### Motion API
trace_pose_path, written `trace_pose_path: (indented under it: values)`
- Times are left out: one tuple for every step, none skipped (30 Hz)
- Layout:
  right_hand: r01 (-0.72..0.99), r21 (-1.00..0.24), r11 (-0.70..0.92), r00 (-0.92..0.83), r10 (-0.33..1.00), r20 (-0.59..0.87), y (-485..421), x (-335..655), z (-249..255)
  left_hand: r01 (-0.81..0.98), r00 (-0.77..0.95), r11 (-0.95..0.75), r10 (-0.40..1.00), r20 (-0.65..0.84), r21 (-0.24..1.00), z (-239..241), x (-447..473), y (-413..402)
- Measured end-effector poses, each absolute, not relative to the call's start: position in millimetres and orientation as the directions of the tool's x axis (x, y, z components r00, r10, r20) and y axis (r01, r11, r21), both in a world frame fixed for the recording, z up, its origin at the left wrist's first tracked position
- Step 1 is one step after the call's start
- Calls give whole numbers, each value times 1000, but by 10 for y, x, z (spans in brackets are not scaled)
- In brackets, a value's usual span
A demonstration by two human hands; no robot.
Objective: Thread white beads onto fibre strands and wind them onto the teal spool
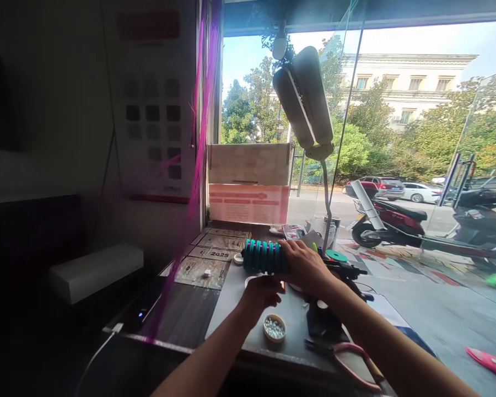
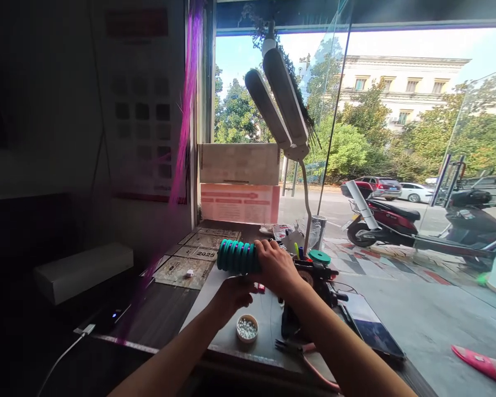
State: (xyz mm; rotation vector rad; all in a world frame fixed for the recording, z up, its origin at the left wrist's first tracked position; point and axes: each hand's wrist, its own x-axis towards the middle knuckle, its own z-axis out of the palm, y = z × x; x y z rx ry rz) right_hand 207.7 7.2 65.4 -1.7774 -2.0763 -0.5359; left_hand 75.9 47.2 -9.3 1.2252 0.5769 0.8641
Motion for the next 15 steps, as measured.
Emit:
trace_pose_path:
  values:
    - [989, 53, 139, -146, 855, 497, 69, 2079, 657, -250, 568, 98, 820, 64, 963, -111, 762, 477]
    - [989, 49, 137, -143, 857, 495, 67, 2081, 661, -241, 573, 98, 818, 60, 966, -130, 759, 484]
    - [990, 45, 135, -139, 860, 491, 67, 2085, 667, -229, 578, 95, 814, 57, 969, -147, 753, 493]
    - [990, 42, 136, -139, 864, 484, 67, 2090, 673, -217, 584, 90, 810, 55, 972, -162, 744, 503]
    - [990, 37, 137, -138, 868, 477, 69, 2095, 680, -206, 592, 84, 804, 56, 975, -175, 733, 514]
    - [990, 33, 140, -138, 871, 471, 72, 2099, 686, -196, 601, 76, 797, 59, 978, -188, 723, 527]
    - [990, 28, 141, -138, 873, 468, 75, 2103, 690, -185, 610, 68, 790, 60, 980, -201, 717, 544]
    - [989, 22, 145, -139, 875, 464, 78, 2107, 692, -173, 621, 60, 781, 61, 983, -216, 717, 566]
    - [989, 15, 148, -138, 875, 464, 82, 2110, 691, -156, 633, 50, 772, 61, 986, -232, 726, 596]
    - [989, 4, 151, -136, 875, 466, 85, 2114, 687, -135, 645, 36, 762, 60, 990, -249, 743, 636]
    - [988, -7, 155, -133, 872, 471, 87, 2117, 682, -112, 655, 16, 753, 61, 994, -262, 769, 686]
    - [987, -19, 160, -132, 868, 478, 88, 2122, 675, -85, 664, -10, 745, 64, 996, -268, 803, 745]
    - [986, -29, 167, -131, 862, 489, 89, 2126, 669, -59, 669, -43, 740, 71, 997, -260, 840, 812]
    - [984, -37, 173, -131, 856, 501, 89, 2131, 664, -38, 670, -82, 737, 87, 996, -232, 877, 884]
    - [983, -42, 178, -132, 850, 511, 90, 2136, 661, -24, 666, -128, 737, 111, 991, -181, 911, 960]
